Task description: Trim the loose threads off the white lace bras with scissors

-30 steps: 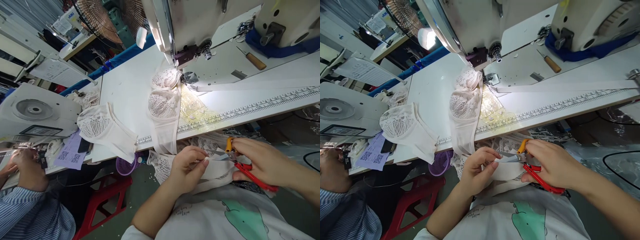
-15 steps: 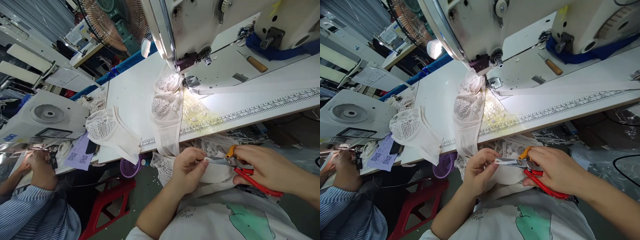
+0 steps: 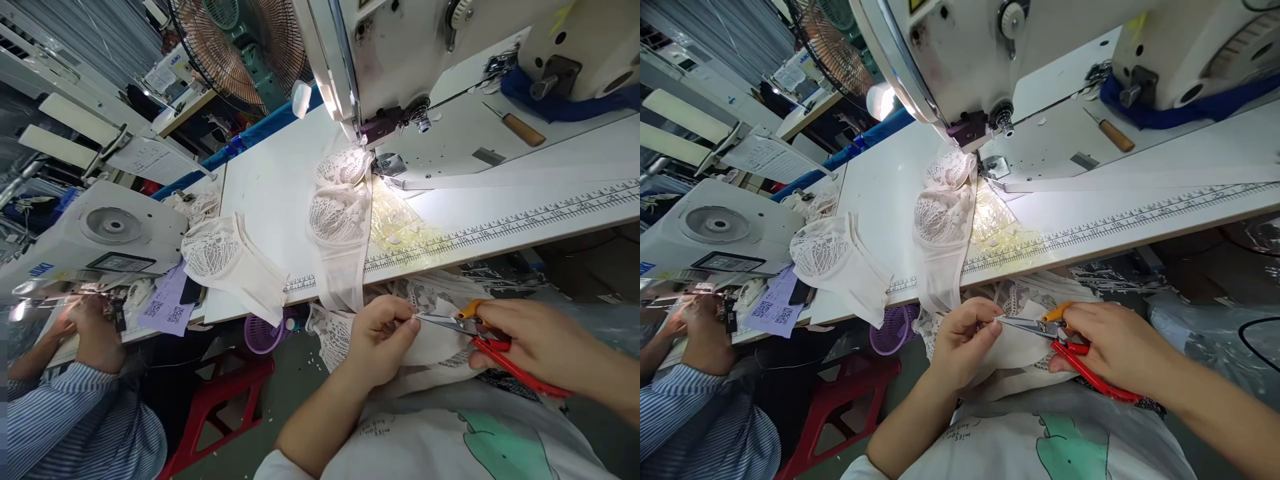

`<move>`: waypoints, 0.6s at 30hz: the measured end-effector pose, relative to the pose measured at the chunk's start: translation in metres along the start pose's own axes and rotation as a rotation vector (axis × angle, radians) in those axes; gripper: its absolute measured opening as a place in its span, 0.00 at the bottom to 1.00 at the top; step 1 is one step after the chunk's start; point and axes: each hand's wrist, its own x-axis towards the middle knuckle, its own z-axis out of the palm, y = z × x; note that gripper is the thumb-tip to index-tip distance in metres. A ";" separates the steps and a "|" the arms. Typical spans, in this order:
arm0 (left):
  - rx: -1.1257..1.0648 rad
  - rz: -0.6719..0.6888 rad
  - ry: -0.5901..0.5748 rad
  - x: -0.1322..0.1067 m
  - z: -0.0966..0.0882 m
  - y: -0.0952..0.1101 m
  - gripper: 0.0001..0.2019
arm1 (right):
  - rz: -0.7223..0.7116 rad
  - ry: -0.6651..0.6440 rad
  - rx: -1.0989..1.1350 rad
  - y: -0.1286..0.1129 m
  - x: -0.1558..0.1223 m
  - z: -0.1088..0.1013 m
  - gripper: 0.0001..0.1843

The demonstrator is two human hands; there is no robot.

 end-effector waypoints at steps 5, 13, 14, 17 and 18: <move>0.016 -0.040 -0.004 0.000 -0.001 0.001 0.09 | 0.073 0.029 0.057 0.000 0.000 -0.001 0.26; 0.154 -0.132 -0.036 -0.004 -0.002 0.008 0.12 | 0.259 0.125 0.519 -0.024 0.006 -0.006 0.31; 0.167 -0.131 -0.038 -0.004 -0.002 0.008 0.12 | 0.249 0.083 0.522 -0.025 0.006 -0.003 0.26; 0.195 -0.116 -0.034 -0.005 -0.003 0.007 0.12 | 0.241 0.003 0.526 -0.028 0.006 0.004 0.15; 0.206 -0.108 -0.031 -0.005 -0.003 0.006 0.12 | 0.250 -0.019 0.553 -0.030 0.006 0.005 0.15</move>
